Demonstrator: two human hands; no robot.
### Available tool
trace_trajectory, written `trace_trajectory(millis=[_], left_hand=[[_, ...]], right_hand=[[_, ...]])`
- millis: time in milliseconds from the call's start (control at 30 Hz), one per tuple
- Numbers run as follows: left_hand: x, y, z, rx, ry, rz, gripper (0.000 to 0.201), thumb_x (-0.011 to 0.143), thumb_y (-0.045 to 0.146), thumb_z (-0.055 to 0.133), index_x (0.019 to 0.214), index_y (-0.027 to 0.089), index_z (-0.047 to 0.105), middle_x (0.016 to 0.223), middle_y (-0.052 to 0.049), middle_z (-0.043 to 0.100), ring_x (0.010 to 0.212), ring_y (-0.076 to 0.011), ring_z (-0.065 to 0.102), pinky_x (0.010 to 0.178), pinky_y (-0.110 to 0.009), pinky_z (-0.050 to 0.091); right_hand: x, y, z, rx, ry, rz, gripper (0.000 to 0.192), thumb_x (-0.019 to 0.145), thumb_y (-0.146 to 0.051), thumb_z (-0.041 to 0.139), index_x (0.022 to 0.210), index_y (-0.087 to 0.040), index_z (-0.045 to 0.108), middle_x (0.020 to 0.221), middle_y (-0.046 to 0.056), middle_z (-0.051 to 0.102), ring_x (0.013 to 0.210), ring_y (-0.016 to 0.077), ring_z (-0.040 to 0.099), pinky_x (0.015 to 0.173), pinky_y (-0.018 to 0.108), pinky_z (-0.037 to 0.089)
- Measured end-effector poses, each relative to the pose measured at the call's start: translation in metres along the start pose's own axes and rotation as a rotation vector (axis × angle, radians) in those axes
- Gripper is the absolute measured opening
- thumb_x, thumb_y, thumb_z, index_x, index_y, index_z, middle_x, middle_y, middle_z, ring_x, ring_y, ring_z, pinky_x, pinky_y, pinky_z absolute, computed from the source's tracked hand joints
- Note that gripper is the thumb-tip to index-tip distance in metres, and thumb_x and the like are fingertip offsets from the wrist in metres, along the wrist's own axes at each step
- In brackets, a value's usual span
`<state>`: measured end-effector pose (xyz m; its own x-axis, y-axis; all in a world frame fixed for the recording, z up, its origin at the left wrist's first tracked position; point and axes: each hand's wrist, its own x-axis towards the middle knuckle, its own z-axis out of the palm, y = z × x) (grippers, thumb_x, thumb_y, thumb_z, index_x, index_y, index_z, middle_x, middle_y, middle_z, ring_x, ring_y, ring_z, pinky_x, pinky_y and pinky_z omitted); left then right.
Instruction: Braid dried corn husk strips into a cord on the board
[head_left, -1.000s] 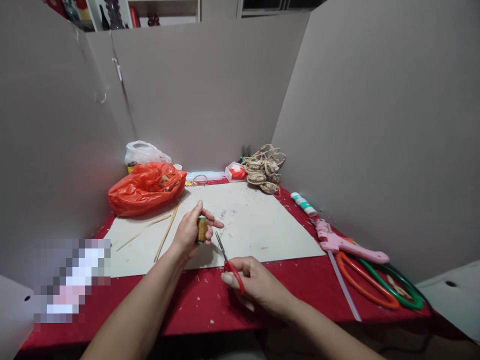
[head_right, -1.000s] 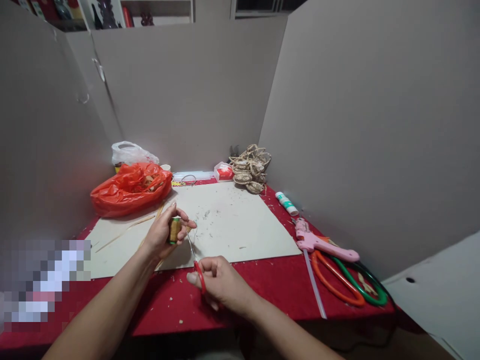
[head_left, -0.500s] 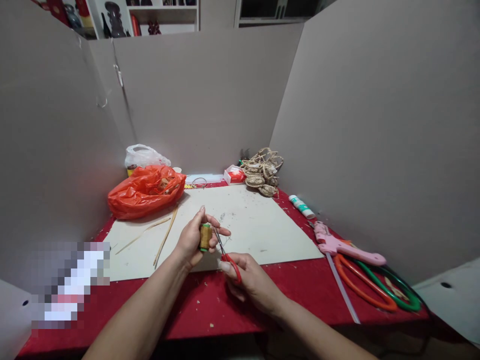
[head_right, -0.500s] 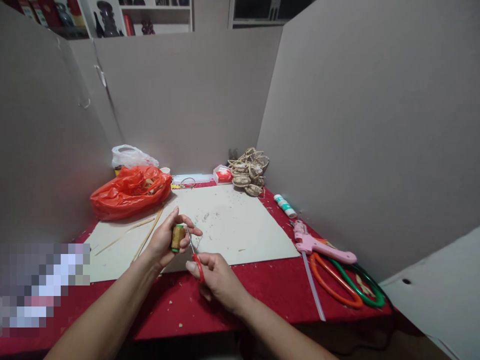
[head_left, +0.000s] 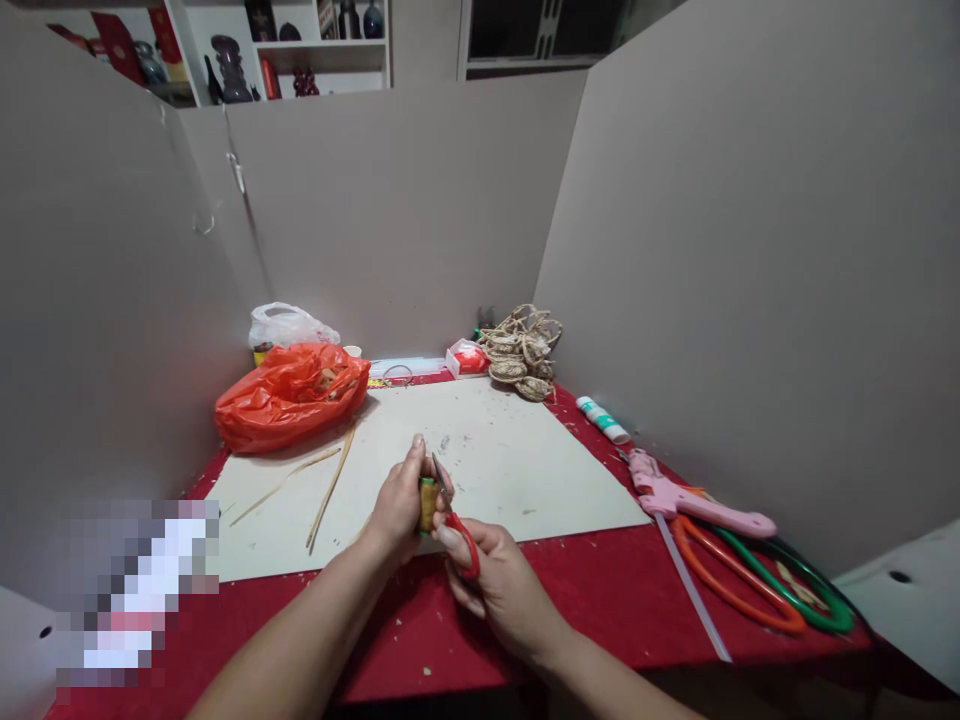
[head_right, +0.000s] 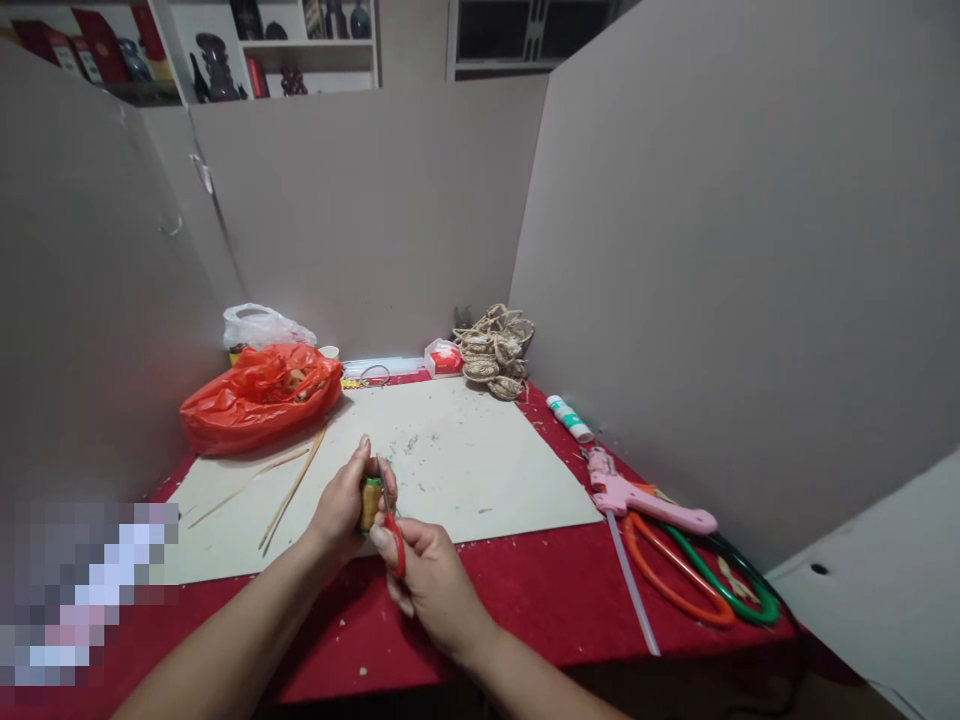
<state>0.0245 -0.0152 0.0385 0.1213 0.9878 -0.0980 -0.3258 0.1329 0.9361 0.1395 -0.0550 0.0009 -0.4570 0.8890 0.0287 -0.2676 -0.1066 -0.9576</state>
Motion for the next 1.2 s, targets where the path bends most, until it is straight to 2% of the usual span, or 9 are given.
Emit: trace_trajectory(millis=[100,267,500,700,867,1000,1200], left_hand=[[0.001,-0.002,0.001,-0.033,-0.019,0.016,0.059,0.08,0.068,0.039,0.056,0.015,0.052,0.04,0.002,0.043,0.03,-0.0072,0.037,0.031,-0.018,0.027],[0.002,0.002,-0.002,-0.116,-0.039,-0.028,0.062,0.081,0.07,0.034,0.058,0.015,0.052,0.041,0.002,0.041,0.031,-0.0075,0.037,0.03,-0.018,0.026],[0.0,0.009,-0.005,-0.11,-0.045,-0.015,0.061,0.079,0.072,0.032,0.074,0.016,0.054,0.046,0.001,0.049,0.031,-0.0083,0.039,0.031,-0.018,0.028],[-0.001,0.008,-0.003,-0.064,-0.066,0.032,0.059,0.079,0.072,0.032,0.077,0.017,0.052,0.047,0.002,0.051,0.031,-0.0085,0.039,0.031,-0.019,0.029],[-0.004,0.004,-0.001,0.025,-0.034,0.106,0.06,0.08,0.072,0.029,0.078,0.017,0.052,0.049,0.002,0.052,0.031,-0.0082,0.04,0.032,-0.019,0.032],[-0.008,0.004,0.002,0.095,-0.014,0.167,0.059,0.082,0.071,0.027,0.08,0.017,0.052,0.05,0.002,0.053,0.032,-0.0079,0.041,0.033,-0.019,0.032],[-0.014,0.008,0.007,0.165,-0.01,0.181,0.06,0.082,0.071,0.025,0.079,0.017,0.052,0.048,0.002,0.051,0.033,-0.008,0.042,0.034,-0.018,0.032]], right_hand=[[0.0,-0.007,-0.002,0.046,0.005,-0.026,0.039,0.083,-0.052,0.056,0.069,-0.016,0.05,0.039,-0.01,0.034,0.032,0.0026,0.022,0.037,0.02,0.012],[-0.003,-0.023,-0.011,0.098,0.047,-0.08,0.043,0.082,-0.052,0.057,0.06,-0.016,0.044,0.043,-0.008,0.033,0.034,0.0019,0.025,0.038,0.02,0.013],[-0.029,-0.021,-0.019,0.033,-0.063,0.043,0.044,0.08,-0.051,0.058,0.058,-0.017,0.042,0.049,-0.007,0.034,0.037,0.0034,0.031,0.038,0.02,0.02],[-0.039,-0.014,-0.012,0.067,-0.093,0.124,0.046,0.079,-0.054,0.058,0.057,-0.017,0.042,0.047,-0.008,0.033,0.035,0.003,0.029,0.037,0.021,0.018],[-0.034,-0.011,-0.003,0.133,-0.048,0.182,0.047,0.078,-0.059,0.056,0.061,-0.016,0.047,0.042,-0.01,0.024,0.033,0.0035,0.026,0.037,0.021,0.015],[-0.029,-0.012,0.004,0.128,0.007,0.184,0.048,0.077,-0.06,0.058,0.06,-0.016,0.046,0.041,-0.011,0.025,0.032,0.0024,0.023,0.036,0.02,0.014],[-0.029,-0.016,0.008,0.093,0.048,0.191,0.049,0.077,-0.06,0.057,0.059,-0.017,0.044,0.041,-0.01,0.028,0.031,0.0018,0.023,0.034,0.019,0.013]])
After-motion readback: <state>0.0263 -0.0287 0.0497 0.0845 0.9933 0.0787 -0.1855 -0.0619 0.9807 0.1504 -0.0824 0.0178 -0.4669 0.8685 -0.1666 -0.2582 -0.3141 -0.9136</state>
